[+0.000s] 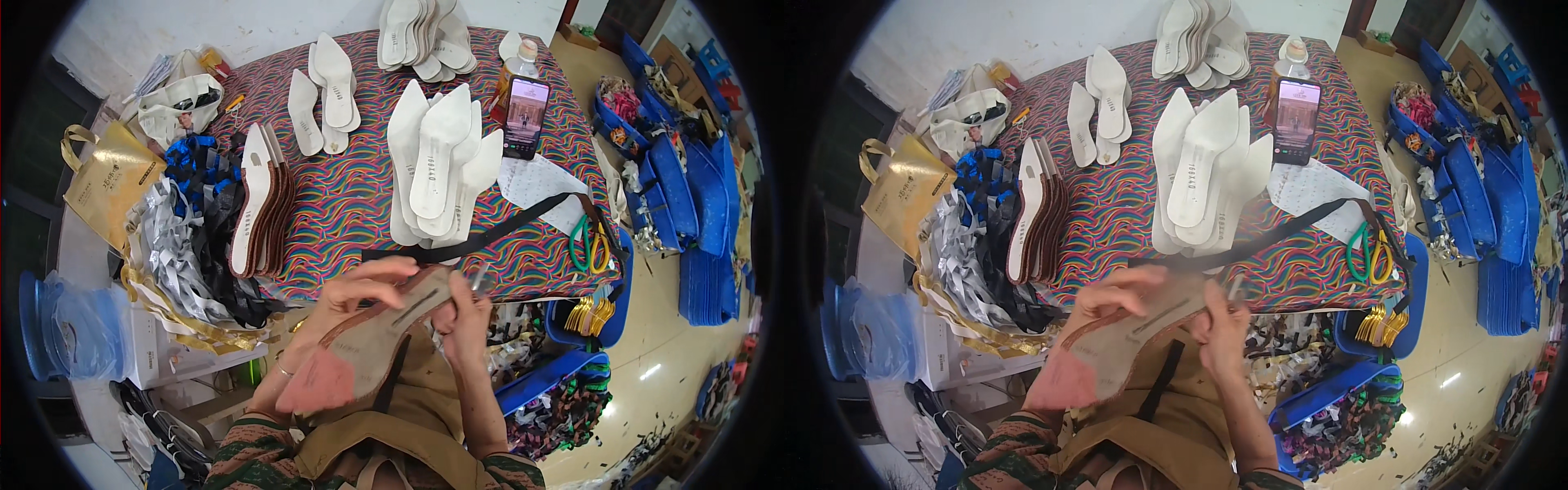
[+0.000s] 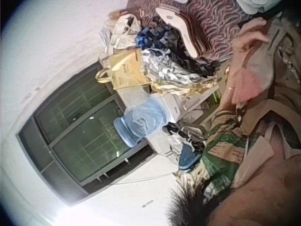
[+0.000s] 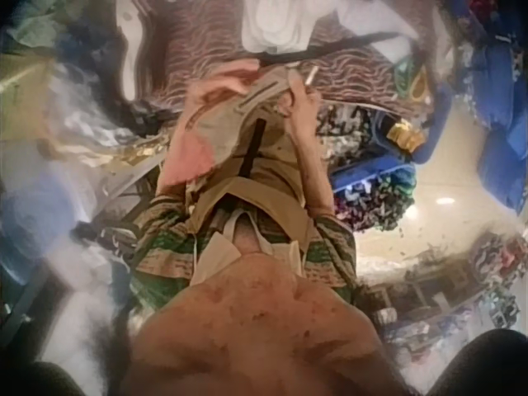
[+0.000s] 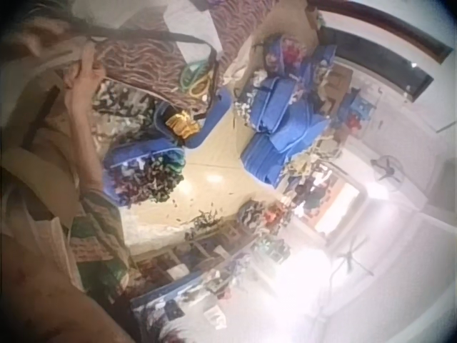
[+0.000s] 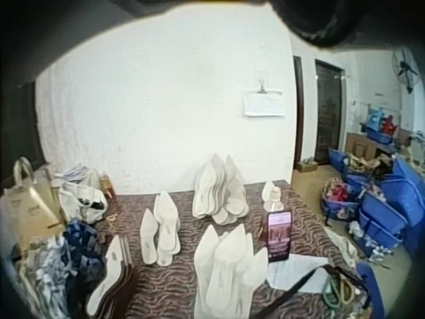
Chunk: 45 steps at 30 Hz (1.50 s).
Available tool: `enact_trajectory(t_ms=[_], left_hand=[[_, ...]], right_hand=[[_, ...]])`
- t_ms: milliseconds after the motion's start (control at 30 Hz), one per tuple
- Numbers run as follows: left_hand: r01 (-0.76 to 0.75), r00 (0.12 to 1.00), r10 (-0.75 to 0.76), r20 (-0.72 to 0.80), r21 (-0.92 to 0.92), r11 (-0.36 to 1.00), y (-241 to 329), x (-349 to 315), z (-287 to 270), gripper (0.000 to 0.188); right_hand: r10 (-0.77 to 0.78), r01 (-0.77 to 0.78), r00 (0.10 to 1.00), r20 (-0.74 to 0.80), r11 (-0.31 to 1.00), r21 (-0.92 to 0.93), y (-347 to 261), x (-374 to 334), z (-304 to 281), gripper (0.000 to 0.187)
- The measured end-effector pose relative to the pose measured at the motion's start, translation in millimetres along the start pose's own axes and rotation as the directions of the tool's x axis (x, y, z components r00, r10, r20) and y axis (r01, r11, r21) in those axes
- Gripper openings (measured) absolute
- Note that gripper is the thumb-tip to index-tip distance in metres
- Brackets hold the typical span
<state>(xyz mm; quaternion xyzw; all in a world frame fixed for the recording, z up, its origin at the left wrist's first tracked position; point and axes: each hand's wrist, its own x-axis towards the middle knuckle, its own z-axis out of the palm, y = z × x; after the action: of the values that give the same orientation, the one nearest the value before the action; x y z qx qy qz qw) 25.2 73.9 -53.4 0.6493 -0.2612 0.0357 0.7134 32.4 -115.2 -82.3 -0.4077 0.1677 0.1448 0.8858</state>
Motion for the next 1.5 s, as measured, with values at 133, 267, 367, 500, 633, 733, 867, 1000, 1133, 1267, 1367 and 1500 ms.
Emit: enact_trajectory(t_ms=[133,267,367,500,633,733,867,1000,1133,1267,1367,1500], left_hand=[[0.117,0.865,-0.193,-0.463,-0.187,0.975,-10.6,-4.3,-34.6,0.020],[0.374,0.568,-0.295,-0.768,-0.078,0.924,-21.2,19.0,-78.0,0.023],[0.646,0.684,-0.104,-0.722,0.534,0.545,-77.6,3.1,-122.6,0.026],[0.464,0.795,0.412,-0.445,0.884,0.058,-66.8,42.1,-86.4,0.040],[0.363,0.769,0.076,-0.634,0.532,0.765,-45.5,106.6,-53.4,0.046],[0.334,0.851,0.045,-0.523,0.605,0.723,-63.2,156.8,-41.8,0.050],[0.329,0.907,0.100,-0.409,0.837,0.437,-94.5,210.4,-30.3,0.061],[0.402,0.886,0.063,-0.459,0.830,0.388,-119.5,238.5,-22.3,0.054],[0.480,0.860,-0.002,-0.510,0.809,0.340,-124.6,246.7,-20.7,0.047],[0.506,0.823,0.013,-0.568,0.743,0.438,-127.3,250.0,-23.9,0.052],[0.441,0.838,0.096,-0.537,0.770,0.461,-135.1,245.1,-28.9,0.049],[0.420,0.844,0.061,-0.533,0.727,0.543,-135.1,246.1,-32.9,0.047]], right_hand=[[0.005,0.027,0.991,0.135,0.971,-0.237,11.5,0.2,-2.6,0.029],[-0.267,0.307,0.952,0.150,0.840,-0.447,4.2,5.4,-11.8,0.024],[-0.372,0.398,0.914,0.162,0.743,-0.537,-21.9,15.1,-10.8,0.015],[-0.485,0.466,0.859,0.164,0.606,-0.645,-54.4,58.6,-4.2,0.019],[-0.574,0.544,0.789,0.218,0.488,-0.682,-71.4,128.9,7.9,0.025],[-0.596,0.566,0.772,0.222,0.483,-0.668,-72.9,174.7,23.2,0.027],[-0.680,0.568,0.716,0.156,0.439,-0.696,-76.5,208.4,42.5,0.025],[-0.824,0.606,0.552,0.130,0.289,-0.741,-49.1,232.2,37.8,0.027],[-0.862,0.657,0.486,0.143,0.252,-0.710,-42.3,239.2,34.5,0.027],[-0.859,0.653,0.489,0.149,0.248,-0.716,-42.5,241.8,32.6,0.031],[-0.826,0.618,0.542,0.154,0.267,-0.740,-46.0,233.2,37.5,0.033],[-0.806,0.593,0.578,0.125,0.310,-0.743,-48.9,233.6,36.7,0.034]])
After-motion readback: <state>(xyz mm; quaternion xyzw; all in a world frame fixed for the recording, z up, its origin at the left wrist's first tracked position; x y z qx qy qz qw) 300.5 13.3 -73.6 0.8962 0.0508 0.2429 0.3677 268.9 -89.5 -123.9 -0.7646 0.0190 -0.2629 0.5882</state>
